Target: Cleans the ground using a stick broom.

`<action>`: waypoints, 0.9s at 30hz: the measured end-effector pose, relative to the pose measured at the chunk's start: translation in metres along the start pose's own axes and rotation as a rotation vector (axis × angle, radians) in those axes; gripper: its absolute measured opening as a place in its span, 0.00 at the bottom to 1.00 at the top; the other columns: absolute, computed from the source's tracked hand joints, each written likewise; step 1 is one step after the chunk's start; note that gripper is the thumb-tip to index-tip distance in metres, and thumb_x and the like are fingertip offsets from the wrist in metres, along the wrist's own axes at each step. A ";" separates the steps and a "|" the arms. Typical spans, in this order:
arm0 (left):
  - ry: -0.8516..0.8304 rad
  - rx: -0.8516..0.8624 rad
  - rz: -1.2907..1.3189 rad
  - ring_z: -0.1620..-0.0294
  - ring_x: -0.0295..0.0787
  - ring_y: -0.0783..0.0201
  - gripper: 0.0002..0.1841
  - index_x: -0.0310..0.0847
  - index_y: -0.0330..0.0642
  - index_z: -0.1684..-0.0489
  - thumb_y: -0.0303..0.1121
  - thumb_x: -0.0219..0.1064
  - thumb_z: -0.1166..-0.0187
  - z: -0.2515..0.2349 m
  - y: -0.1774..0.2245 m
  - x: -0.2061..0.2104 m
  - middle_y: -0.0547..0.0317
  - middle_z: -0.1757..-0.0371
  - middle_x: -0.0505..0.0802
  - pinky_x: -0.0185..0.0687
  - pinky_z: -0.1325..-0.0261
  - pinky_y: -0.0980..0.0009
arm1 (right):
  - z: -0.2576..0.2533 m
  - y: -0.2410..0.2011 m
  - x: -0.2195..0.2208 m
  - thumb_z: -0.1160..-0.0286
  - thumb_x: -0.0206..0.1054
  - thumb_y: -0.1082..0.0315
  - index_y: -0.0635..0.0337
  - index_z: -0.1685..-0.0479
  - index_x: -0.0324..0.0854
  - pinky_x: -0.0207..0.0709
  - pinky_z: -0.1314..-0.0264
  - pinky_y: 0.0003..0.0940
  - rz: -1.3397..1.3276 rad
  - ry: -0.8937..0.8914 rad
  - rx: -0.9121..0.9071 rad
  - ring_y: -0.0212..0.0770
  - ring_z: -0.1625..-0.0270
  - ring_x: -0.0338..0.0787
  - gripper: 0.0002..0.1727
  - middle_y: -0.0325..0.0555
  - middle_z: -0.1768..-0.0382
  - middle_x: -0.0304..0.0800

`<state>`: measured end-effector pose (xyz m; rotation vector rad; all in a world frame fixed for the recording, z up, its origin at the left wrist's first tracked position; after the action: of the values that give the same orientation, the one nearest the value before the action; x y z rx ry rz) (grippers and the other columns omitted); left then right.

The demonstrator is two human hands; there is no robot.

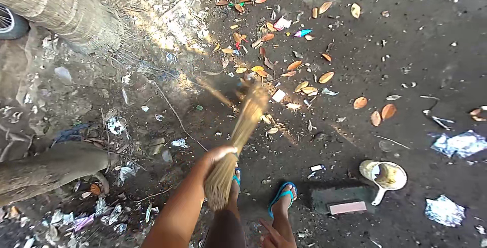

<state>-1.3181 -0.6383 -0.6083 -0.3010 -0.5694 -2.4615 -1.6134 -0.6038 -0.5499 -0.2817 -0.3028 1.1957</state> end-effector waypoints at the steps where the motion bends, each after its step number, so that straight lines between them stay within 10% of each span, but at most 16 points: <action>1: -0.055 0.015 0.014 0.67 0.90 0.58 0.30 0.55 0.51 0.11 0.40 0.58 0.13 0.018 -0.009 0.022 0.48 0.55 0.90 0.90 0.59 0.61 | 0.000 0.004 -0.010 0.13 0.59 0.59 0.61 0.09 0.58 0.84 0.42 0.52 0.004 0.004 -0.011 0.51 0.50 0.92 0.34 0.63 0.47 0.90; 4: 0.017 0.069 0.120 0.63 0.91 0.59 0.40 0.41 0.54 0.04 0.33 0.60 0.17 0.088 -0.039 0.055 0.47 0.48 0.90 0.91 0.58 0.61 | 0.005 0.019 -0.049 0.14 0.60 0.59 0.60 0.10 0.60 0.83 0.41 0.53 0.036 0.025 0.006 0.52 0.51 0.91 0.34 0.62 0.47 0.90; 10: 0.817 -0.018 0.425 0.63 0.89 0.57 0.27 0.59 0.48 0.14 0.36 0.61 0.12 0.186 -0.146 -0.001 0.47 0.53 0.88 0.89 0.61 0.57 | 0.013 0.053 -0.130 0.12 0.59 0.58 0.54 0.09 0.60 0.84 0.41 0.53 0.084 0.007 0.019 0.53 0.50 0.92 0.33 0.61 0.45 0.90; 13: 0.962 -0.088 0.522 0.65 0.89 0.60 0.20 0.75 0.41 0.31 0.41 0.64 0.14 0.169 -0.181 0.015 0.49 0.58 0.90 0.88 0.61 0.60 | 0.025 0.077 -0.170 0.13 0.59 0.59 0.54 0.09 0.60 0.84 0.47 0.51 0.050 0.039 0.000 0.51 0.55 0.91 0.33 0.60 0.51 0.90; 19: 0.263 -0.175 0.267 0.50 0.89 0.60 0.22 0.77 0.41 0.29 0.45 0.61 0.14 -0.038 -0.125 0.239 0.50 0.46 0.91 0.86 0.46 0.57 | 0.043 0.135 -0.224 0.13 0.60 0.59 0.53 0.09 0.60 0.83 0.42 0.54 0.069 0.037 0.039 0.53 0.51 0.91 0.34 0.62 0.47 0.90; 22: -0.070 -0.132 0.257 0.65 0.87 0.64 0.16 0.74 0.43 0.34 0.41 0.58 0.12 -0.104 -0.073 0.357 0.56 0.62 0.87 0.88 0.58 0.64 | 0.052 0.138 -0.241 0.15 0.61 0.60 0.53 0.11 0.64 0.81 0.35 0.57 0.035 0.078 0.044 0.56 0.43 0.92 0.32 0.63 0.42 0.90; 24: -0.206 -0.059 0.267 0.70 0.87 0.66 0.13 0.71 0.46 0.34 0.37 0.54 0.11 -0.104 -0.043 0.384 0.59 0.68 0.86 0.88 0.63 0.68 | 0.053 0.136 -0.250 0.14 0.60 0.60 0.54 0.10 0.62 0.82 0.35 0.57 0.031 0.075 0.031 0.55 0.44 0.92 0.33 0.62 0.42 0.90; 27: -0.162 0.005 0.093 0.60 0.89 0.59 0.37 0.43 0.54 0.05 0.32 0.59 0.14 -0.059 -0.032 0.362 0.47 0.47 0.87 0.89 0.54 0.60 | 0.058 0.140 -0.265 0.12 0.60 0.59 0.52 0.08 0.59 0.83 0.37 0.57 -0.021 0.079 0.032 0.56 0.45 0.92 0.33 0.62 0.41 0.89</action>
<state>-1.6322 -0.8219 -0.5499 -0.5175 -0.6147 -2.3598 -1.8448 -0.8017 -0.5694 -0.2962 -0.2177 1.1643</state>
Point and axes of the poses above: each hand's wrist, its own z-axis away from the middle knuckle, its own x-axis out of the palm, y = z × x, the point moved 10 cm from there along -z, towards the middle knuckle
